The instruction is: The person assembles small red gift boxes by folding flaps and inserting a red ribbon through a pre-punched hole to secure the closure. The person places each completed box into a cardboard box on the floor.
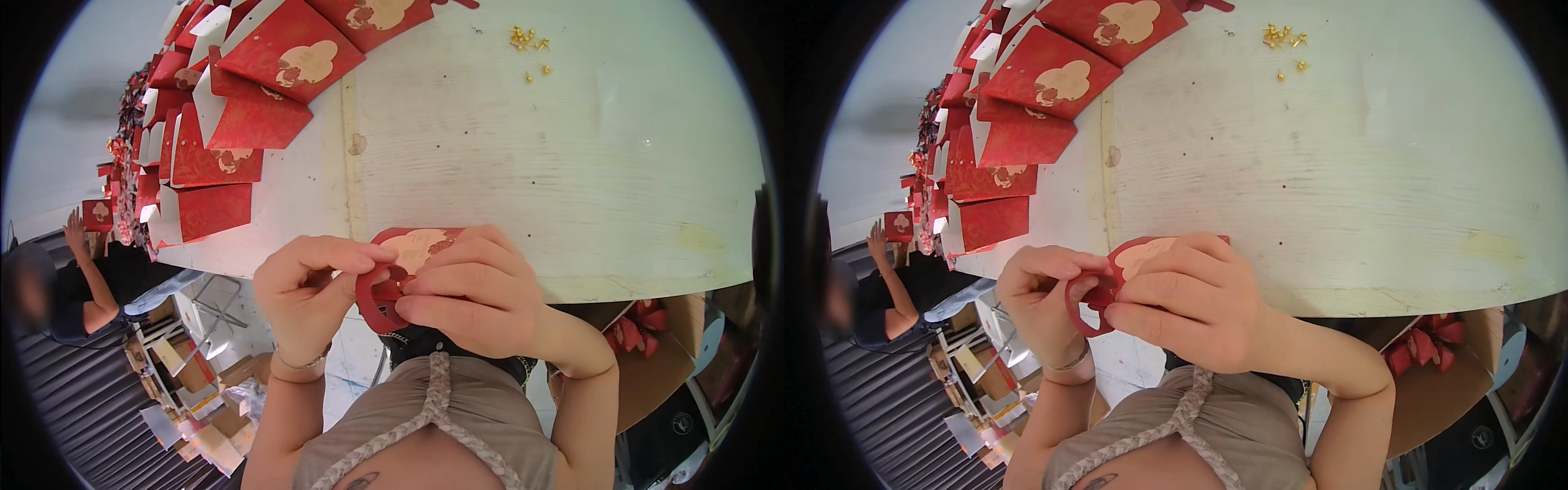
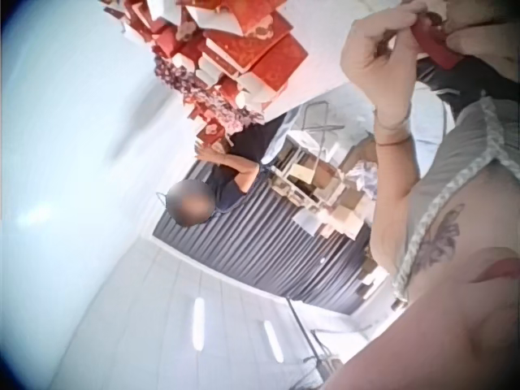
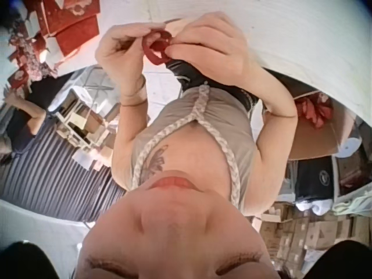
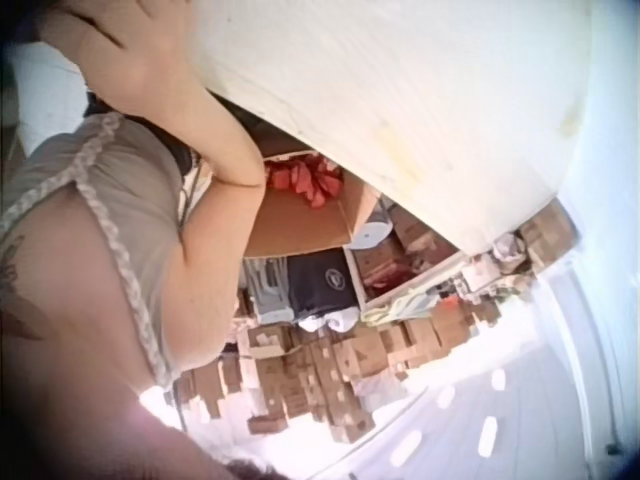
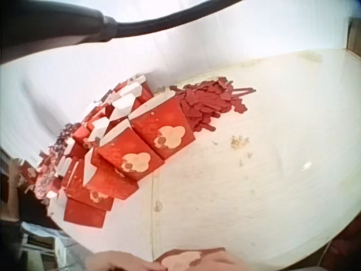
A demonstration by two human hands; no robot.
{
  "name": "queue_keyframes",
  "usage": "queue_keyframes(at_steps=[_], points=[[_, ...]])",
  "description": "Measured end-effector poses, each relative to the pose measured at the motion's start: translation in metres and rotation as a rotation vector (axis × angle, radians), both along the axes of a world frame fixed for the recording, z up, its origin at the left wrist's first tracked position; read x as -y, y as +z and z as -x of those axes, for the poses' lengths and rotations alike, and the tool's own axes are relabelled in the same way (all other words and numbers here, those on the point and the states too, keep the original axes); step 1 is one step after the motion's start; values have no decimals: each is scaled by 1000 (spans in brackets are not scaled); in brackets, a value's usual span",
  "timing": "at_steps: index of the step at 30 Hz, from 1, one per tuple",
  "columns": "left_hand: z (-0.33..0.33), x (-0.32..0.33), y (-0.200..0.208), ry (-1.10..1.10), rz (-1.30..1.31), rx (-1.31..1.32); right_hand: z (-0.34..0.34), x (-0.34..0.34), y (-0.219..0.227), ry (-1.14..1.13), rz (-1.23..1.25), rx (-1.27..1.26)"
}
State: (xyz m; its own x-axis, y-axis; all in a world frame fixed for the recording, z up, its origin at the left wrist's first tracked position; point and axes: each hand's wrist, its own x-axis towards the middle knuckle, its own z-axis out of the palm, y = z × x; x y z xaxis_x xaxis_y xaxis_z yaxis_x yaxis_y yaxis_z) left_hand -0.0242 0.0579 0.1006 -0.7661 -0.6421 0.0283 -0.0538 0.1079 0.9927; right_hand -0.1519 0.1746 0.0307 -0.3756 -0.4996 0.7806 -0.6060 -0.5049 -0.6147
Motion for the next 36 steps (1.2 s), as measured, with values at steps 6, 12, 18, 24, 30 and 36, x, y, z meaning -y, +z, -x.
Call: queue_keyframes(at_steps=[6, 12, 18, 24, 30, 36], points=[[9, -9, -6, 114, -25, -4, 2, -2, 1, -23, -25, 46], [6, -7, -12, 80, 4, -101, 6, -2, 4, -24, -78, 37], [-2, 6, -14, -181, 21, -200, 7, -4, 9, -41, -133, 35], [-6, 4, -22, -226, 337, -244, 4, -3, 7, -28, -150, 134], [-1, 8, -23, -191, 323, -120, 14, -7, 18, 20, -233, 8], [5, 20, -32, -341, 369, -248, 21, -8, 25, 145, -308, 50]])
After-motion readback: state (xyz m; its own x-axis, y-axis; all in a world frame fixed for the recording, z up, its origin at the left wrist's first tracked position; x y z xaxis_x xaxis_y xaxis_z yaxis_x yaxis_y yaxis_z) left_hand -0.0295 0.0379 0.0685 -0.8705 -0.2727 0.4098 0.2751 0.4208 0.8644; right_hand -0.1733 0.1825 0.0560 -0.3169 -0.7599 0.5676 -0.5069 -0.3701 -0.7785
